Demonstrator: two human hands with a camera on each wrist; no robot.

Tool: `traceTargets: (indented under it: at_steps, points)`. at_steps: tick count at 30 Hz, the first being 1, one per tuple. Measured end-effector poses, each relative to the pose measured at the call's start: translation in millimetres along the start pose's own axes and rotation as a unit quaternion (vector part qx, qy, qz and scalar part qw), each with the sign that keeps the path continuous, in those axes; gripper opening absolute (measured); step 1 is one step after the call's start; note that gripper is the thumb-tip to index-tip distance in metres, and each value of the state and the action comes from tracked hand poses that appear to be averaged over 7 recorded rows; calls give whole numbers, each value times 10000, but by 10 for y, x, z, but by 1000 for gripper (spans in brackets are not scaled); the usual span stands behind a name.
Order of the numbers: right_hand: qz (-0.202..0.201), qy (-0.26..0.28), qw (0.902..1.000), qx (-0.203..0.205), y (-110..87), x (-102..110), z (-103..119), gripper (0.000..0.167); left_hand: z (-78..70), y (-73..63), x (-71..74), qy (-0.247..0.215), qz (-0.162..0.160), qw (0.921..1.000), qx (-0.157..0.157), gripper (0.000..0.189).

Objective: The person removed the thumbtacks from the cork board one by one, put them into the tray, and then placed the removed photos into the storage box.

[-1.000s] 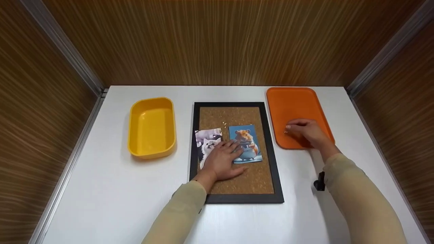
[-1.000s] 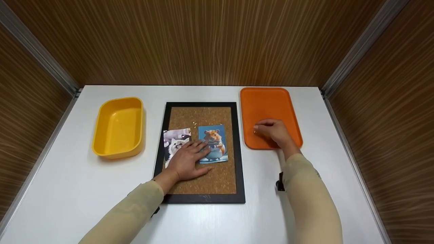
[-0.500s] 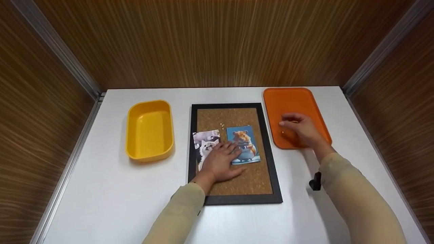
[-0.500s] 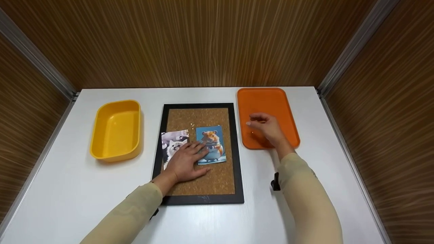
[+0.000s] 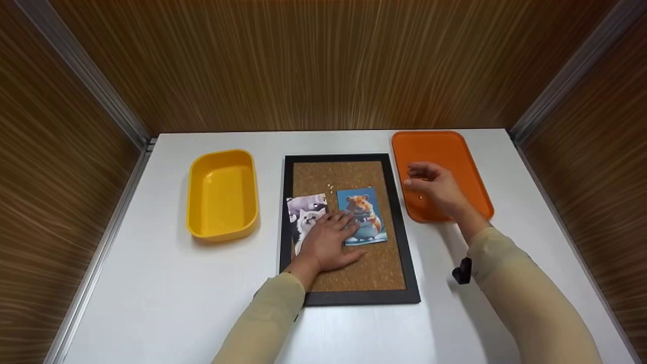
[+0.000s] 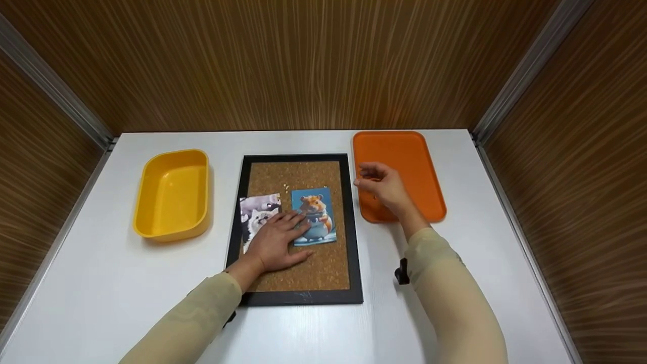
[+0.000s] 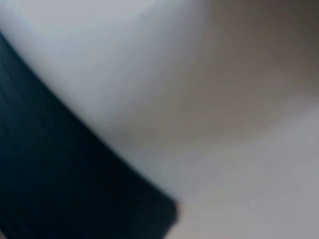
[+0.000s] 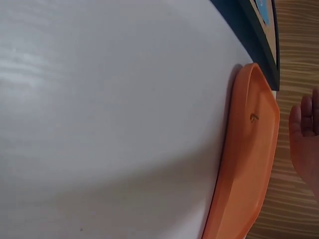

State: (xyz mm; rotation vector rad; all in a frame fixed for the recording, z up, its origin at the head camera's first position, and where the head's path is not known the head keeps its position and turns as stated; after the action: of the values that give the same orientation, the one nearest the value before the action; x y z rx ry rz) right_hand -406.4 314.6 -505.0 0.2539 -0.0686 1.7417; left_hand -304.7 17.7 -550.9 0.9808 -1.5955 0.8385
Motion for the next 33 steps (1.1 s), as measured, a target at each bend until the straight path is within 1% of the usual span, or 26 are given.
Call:
traceTargets:
  at_steps: [3, 7, 11, 15, 19, 26, 29, 33]
  points:
    - [113, -43, 9999, -67, 15, -50, 5, 44, -4, 0, 2, 0, -39, 10000, -13, 77]
    - [251, -172, 9995, -103, 34, -136, 40, 47, -2, -5, -1, 3, -46, 10000, -11, 76]
    - [240, -212, 9995, -72, 54, -216, 63, 50, 0, -5, 0, 25, -53, 10000, -24, 77]
    - [253, -18, 9996, -84, 75, -300, 54, 51, 3, -2, -3, 67, -94, 9999, -57, 77]
    - [318, 85, 9992, -205, 90, -380, 56, 52, 4, 2, -1, 76, -130, 9999, -79, 77]
    - [493, -9, 9986, -174, 131, -544, 151, 47, 1, 1, 0, 66, -9, 10000, 24, 79]
    - [535, -42, 9983, -222, 160, -597, 125, 47, 3, 5, -5, 145, 38, 9999, 55, 80]
    - [590, -83, 9977, -319, 196, -646, 15, 48, 4, 8, -12, 209, 68, 9997, 48, 80]
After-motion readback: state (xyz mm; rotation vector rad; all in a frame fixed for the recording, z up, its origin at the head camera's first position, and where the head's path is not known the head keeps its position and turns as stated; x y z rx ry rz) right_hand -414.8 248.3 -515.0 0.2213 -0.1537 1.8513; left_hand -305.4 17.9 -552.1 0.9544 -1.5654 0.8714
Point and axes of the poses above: each hand's wrist, its own y-axis towards the middle knuckle, its own x-axis out of the back of the hand, z = x × y, the point moved 4 cm from there along y, towards the middle knuckle, and after that the axes turned 14 degrees about x, right-handed, at the moved point
